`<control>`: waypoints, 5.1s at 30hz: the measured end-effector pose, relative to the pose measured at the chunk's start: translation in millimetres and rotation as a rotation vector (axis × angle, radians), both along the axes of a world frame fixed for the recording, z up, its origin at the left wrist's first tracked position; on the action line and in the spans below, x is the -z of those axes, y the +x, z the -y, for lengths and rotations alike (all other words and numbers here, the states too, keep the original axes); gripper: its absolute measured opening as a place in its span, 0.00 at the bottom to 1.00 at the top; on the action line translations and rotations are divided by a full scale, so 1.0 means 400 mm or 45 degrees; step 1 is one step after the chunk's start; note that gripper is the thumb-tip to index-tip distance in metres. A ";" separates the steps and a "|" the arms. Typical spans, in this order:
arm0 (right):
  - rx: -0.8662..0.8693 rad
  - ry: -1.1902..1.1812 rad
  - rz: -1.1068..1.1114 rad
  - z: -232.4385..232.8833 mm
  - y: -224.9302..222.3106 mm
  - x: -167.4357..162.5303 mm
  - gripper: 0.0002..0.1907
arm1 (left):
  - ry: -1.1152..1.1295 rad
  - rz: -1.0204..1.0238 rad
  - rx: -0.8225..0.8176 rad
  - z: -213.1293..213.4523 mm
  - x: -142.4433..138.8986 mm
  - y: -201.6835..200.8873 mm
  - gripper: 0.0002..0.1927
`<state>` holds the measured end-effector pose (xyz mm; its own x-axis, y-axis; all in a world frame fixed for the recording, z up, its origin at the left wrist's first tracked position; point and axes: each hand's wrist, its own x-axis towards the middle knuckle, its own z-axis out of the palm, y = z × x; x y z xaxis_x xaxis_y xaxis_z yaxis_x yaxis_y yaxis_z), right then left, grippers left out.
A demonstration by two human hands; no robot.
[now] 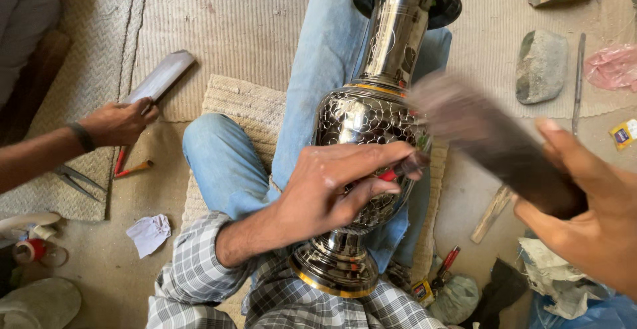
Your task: The person sits on the floor with a brass vase held between their legs and engraves a decorative pattern onto its surface. They hold a chisel against the vase with one hand and strike it repeatedly with a wooden mallet, repositioning the chisel to work on different spots of the pattern.
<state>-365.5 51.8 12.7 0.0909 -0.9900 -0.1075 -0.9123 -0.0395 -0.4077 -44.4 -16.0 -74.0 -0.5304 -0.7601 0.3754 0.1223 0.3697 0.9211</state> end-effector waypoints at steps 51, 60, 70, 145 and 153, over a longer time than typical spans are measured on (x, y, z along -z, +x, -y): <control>0.177 -0.386 0.092 -0.244 -0.035 0.212 0.51 | -0.174 -0.056 0.493 0.098 0.016 -0.023 0.23; -0.670 -0.490 -0.239 -0.214 -0.006 0.086 0.30 | -0.206 0.019 1.084 0.177 -0.007 -0.074 0.29; 0.274 -0.384 0.224 -0.359 -0.049 0.194 0.11 | -0.242 0.015 1.171 0.176 0.001 -0.076 0.31; -0.539 0.314 -0.199 0.258 0.129 -0.138 0.51 | 0.457 -0.347 -0.577 -0.104 0.057 -0.046 0.18; -0.439 0.303 -0.072 0.170 0.021 -0.082 0.52 | 0.121 -0.038 -0.192 -0.014 0.005 0.001 0.18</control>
<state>-357.2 -16.4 45.5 0.4001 -0.8494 -0.3441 -0.8832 -0.2572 -0.3921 -43.9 -10.4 -76.0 -0.3975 -0.8629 0.3120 0.0997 0.2974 0.9495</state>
